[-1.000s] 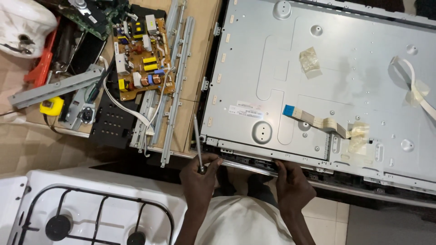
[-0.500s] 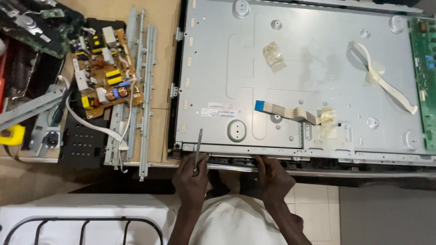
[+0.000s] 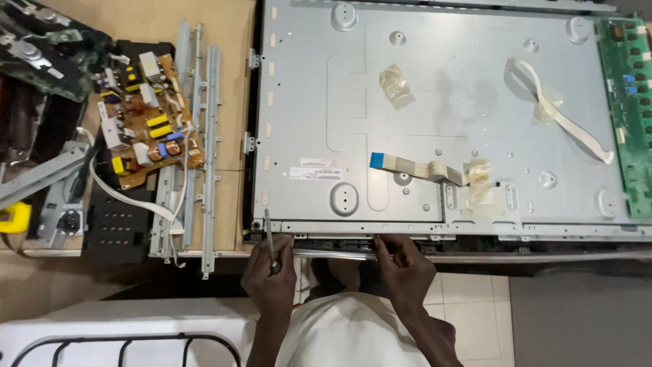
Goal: Repairing a television by unscrewing components and inspecting internal boards
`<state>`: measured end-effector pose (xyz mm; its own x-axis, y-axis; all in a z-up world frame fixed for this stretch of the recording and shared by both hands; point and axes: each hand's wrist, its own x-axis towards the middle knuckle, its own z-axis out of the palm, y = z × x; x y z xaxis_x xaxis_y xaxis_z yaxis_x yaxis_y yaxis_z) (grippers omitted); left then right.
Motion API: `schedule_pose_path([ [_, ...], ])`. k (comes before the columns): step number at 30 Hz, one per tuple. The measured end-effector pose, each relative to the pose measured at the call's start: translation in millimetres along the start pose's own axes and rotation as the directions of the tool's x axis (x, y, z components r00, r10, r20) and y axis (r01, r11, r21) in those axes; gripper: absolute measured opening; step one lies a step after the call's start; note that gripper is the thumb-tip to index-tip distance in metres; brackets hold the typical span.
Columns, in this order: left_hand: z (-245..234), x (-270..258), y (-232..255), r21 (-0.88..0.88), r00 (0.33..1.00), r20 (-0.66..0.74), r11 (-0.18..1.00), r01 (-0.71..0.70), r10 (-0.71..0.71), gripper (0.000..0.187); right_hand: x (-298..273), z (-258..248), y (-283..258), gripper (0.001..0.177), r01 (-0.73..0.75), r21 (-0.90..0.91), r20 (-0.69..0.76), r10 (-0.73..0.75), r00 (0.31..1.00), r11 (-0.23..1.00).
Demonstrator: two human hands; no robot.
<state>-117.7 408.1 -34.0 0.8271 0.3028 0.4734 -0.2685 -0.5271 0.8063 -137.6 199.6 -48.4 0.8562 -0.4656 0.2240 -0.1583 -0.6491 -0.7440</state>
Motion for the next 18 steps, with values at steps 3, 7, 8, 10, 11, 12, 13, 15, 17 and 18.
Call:
schedule_pose_path([
  [3, -3.1, 1.4, 1.0, 0.006, 1.000, -0.006, 1.000, 0.014, -0.014, 0.004, -2.0, -0.4, 7.4, 0.008, -0.043, -0.040, 0.026, 0.044, 0.999, 0.998],
  [7, -4.5, -4.2, -3.8, 0.054, 0.998, 0.004, 0.996, 0.065, -0.065, 0.006, -3.1, -2.1, 15.8, 0.009, -0.006, -0.028, 0.056, 0.007, 0.998, 1.000],
  [8, -4.8, -5.6, -3.9, 0.058, 0.997, 0.004, 0.995, 0.077, -0.077, 0.004, -4.2, -3.0, 17.1, 0.008, -0.010, -0.005, 0.069, 0.010, 0.998, 1.000],
  [10, -6.5, -6.9, -2.4, 0.049, 0.996, 0.015, 0.995, 0.090, -0.091, 0.005, -6.1, -0.9, 26.6, 0.009, 0.044, -0.013, 0.053, -0.044, 0.998, 0.999],
  [11, -7.1, -7.2, -1.9, 0.037, 0.994, 0.025, 0.994, 0.103, -0.104, 0.006, -6.6, 0.5, 31.4, 0.011, 0.099, -0.023, 0.037, -0.098, 0.994, 0.995],
  [12, -6.2, -7.4, -4.0, 0.038, 0.994, 0.026, 0.994, 0.103, -0.104, 0.006, -7.2, 2.8, 33.9, 0.011, 0.098, -0.022, 0.037, -0.097, 0.995, 0.995],
  [13, -5.2, -7.7, -6.1, 0.032, 0.995, 0.021, 0.995, 0.095, -0.096, 0.005, -7.7, 4.9, 36.7, 0.011, 0.141, -0.095, 0.032, -0.139, 0.990, 0.985],
  [15, -5.5, -7.5, -6.4, 0.024, 0.996, 0.022, 0.996, 0.090, -0.091, 0.005, -9.9, 6.1, 36.2, 0.011, 0.177, -0.172, 0.029, -0.175, 0.984, 0.969],
  [17, -5.1, -3.6, -4.5, 0.041, 0.998, 0.040, 0.998, 0.044, -0.046, 0.006, -7.7, 7.4, 30.1, 0.010, 0.295, -0.226, -0.013, -0.306, 0.952, 0.928],
  [18, -5.5, -3.1, -4.6, 0.042, 0.998, 0.041, 0.998, 0.045, -0.047, 0.006, -6.9, 6.3, 25.2, 0.010, 0.294, -0.226, -0.013, -0.304, 0.952, 0.929],
])
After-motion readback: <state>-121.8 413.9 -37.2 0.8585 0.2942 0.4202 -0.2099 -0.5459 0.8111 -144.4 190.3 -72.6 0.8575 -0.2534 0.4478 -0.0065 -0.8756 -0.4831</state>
